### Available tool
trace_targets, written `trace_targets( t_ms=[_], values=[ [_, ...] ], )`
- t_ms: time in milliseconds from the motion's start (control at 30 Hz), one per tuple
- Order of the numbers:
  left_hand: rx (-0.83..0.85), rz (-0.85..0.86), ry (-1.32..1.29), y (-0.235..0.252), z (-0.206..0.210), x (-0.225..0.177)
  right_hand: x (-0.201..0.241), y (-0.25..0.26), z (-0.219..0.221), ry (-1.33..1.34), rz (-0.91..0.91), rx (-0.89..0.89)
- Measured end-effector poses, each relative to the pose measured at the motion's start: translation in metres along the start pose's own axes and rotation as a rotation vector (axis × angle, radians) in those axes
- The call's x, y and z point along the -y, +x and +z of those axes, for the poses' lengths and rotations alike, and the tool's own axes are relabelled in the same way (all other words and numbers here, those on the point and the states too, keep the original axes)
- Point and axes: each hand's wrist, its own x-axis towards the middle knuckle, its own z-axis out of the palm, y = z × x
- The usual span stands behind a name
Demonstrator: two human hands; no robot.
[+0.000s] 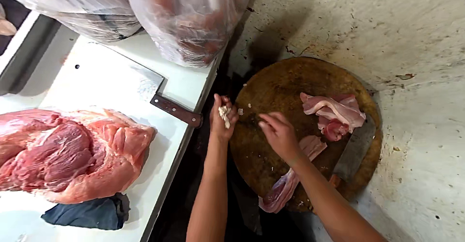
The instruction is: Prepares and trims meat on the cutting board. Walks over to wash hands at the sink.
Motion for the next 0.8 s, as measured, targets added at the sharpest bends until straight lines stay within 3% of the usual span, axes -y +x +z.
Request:
trace_targets(
  t_ms=[100,167,233,367,533,667,800],
  values=[
    [-0.061,-0.045,-0.205,-0.032,-0.016,0.005,0.005,0.047,0.048,-0.154,-0.069,0.270],
    [-0.073,-0.117,-0.278,-0.053,-0.028,0.006,0.004,0.055,0.059,-0.230,-0.130,0.336],
    [-0.038,-0.181,-0.297,-0.069,-0.041,0.010,-0.001,0.053,0.058,-0.226,-0.169,0.255],
    [-0.021,-0.291,-0.258,-0.092,-0.063,0.011,-0.003,0.059,0.040,-0.175,-0.018,0.045],
    [0.002,-0.380,-0.230,-0.107,-0.080,-0.001,0.005,0.076,0.045,-0.344,0.126,0.178],
    [-0.095,-0.308,0.136,-0.101,-0.061,-0.013,0.018,0.105,0.026,-0.251,0.356,0.260],
    [-0.003,-0.085,0.742,-0.062,-0.029,-0.025,0.014,0.150,0.021,-0.215,0.276,0.325]
  ],
)
